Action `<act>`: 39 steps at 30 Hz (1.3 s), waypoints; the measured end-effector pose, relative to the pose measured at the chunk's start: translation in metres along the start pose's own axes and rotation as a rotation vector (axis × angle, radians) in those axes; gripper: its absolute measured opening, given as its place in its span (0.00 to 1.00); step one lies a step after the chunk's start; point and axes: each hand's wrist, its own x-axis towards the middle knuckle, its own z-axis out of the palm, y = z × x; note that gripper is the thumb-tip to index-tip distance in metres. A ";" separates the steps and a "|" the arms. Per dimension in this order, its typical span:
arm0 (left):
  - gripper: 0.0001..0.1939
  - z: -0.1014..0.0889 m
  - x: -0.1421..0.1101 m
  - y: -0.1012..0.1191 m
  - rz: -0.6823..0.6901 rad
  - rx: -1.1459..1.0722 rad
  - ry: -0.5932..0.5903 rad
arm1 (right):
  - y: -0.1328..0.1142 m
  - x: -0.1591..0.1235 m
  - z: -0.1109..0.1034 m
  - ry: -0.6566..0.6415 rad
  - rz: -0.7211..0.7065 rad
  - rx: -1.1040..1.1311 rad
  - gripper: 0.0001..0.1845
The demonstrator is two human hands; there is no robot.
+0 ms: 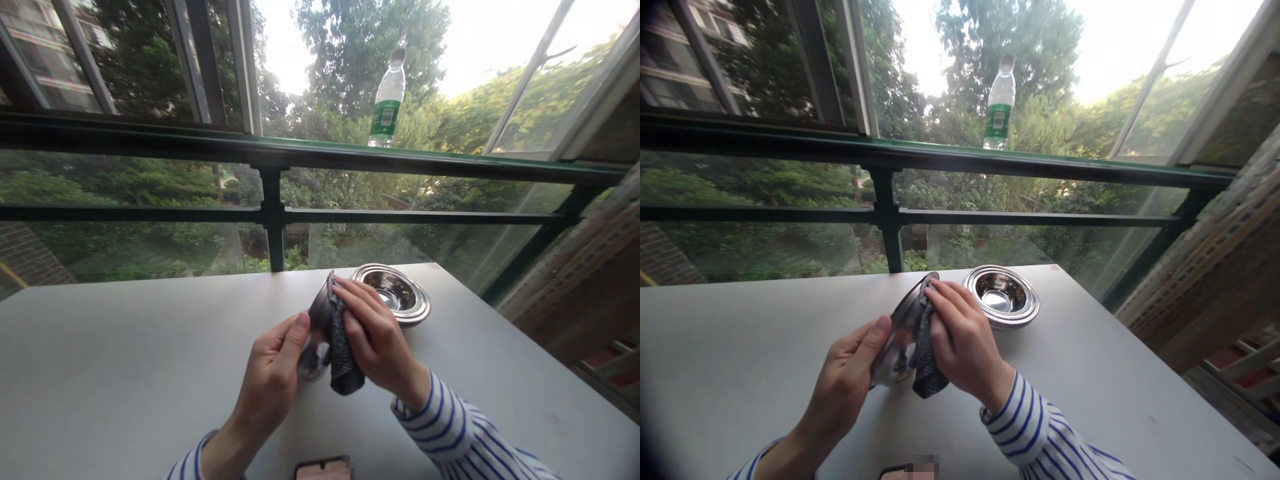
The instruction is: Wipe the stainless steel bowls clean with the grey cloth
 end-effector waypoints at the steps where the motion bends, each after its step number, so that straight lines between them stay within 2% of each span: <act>1: 0.16 -0.001 0.001 -0.001 0.003 -0.004 0.005 | -0.003 -0.002 0.000 -0.015 -0.070 -0.021 0.22; 3: 0.14 -0.005 0.003 -0.002 0.015 -0.004 0.017 | -0.010 -0.005 0.002 -0.054 -0.220 -0.059 0.23; 5: 0.14 -0.007 0.003 -0.003 0.025 0.006 0.027 | -0.011 -0.005 0.003 -0.081 -0.277 -0.059 0.23; 7: 0.15 -0.006 0.003 -0.001 0.022 0.029 0.007 | -0.004 -0.003 0.004 -0.064 -0.181 -0.017 0.21; 10: 0.17 -0.002 -0.001 0.002 0.004 0.042 -0.021 | 0.010 0.002 0.004 -0.004 0.115 0.087 0.18; 12: 0.17 0.000 -0.003 0.003 -0.007 0.033 -0.012 | 0.012 0.002 0.003 0.012 0.205 0.119 0.18; 14: 0.17 0.001 -0.004 0.004 -0.003 0.030 0.005 | 0.005 0.000 0.001 -0.002 0.128 0.094 0.19; 17: 0.16 -0.001 -0.002 0.004 0.030 0.041 0.047 | -0.010 -0.002 -0.002 -0.050 -0.113 0.024 0.22; 19: 0.16 -0.002 -0.001 0.004 0.038 0.042 0.067 | -0.011 -0.002 -0.002 -0.066 -0.173 0.020 0.22; 21: 0.16 -0.002 -0.001 0.005 0.024 0.029 0.073 | -0.001 0.000 0.000 -0.040 -0.075 0.069 0.20; 24: 0.16 -0.002 0.000 0.005 -0.001 0.012 0.069 | 0.020 0.003 0.004 0.016 0.237 0.194 0.18; 26: 0.16 -0.003 0.001 0.004 0.002 0.026 0.059 | 0.025 0.003 0.003 0.021 0.341 0.227 0.17; 28: 0.16 -0.005 0.002 0.003 0.018 0.047 0.038 | 0.017 0.002 0.000 0.005 0.259 0.188 0.18; 31: 0.17 -0.006 0.003 0.002 0.038 0.060 0.048 | -0.002 0.002 -0.005 -0.054 -0.038 0.093 0.20; 33: 0.17 -0.006 0.004 0.002 0.032 0.052 0.075 | -0.006 0.002 -0.005 -0.083 -0.133 0.077 0.21; 35: 0.16 -0.004 0.004 0.003 0.016 0.038 0.097 | 0.002 0.003 -0.003 -0.056 -0.047 0.114 0.20; 38: 0.15 -0.003 0.003 0.005 -0.015 0.010 0.098 | 0.017 0.003 0.001 0.012 0.219 0.193 0.18; 39: 0.15 -0.003 0.003 0.005 -0.025 0.006 0.097 | 0.018 0.003 0.001 0.019 0.258 0.197 0.18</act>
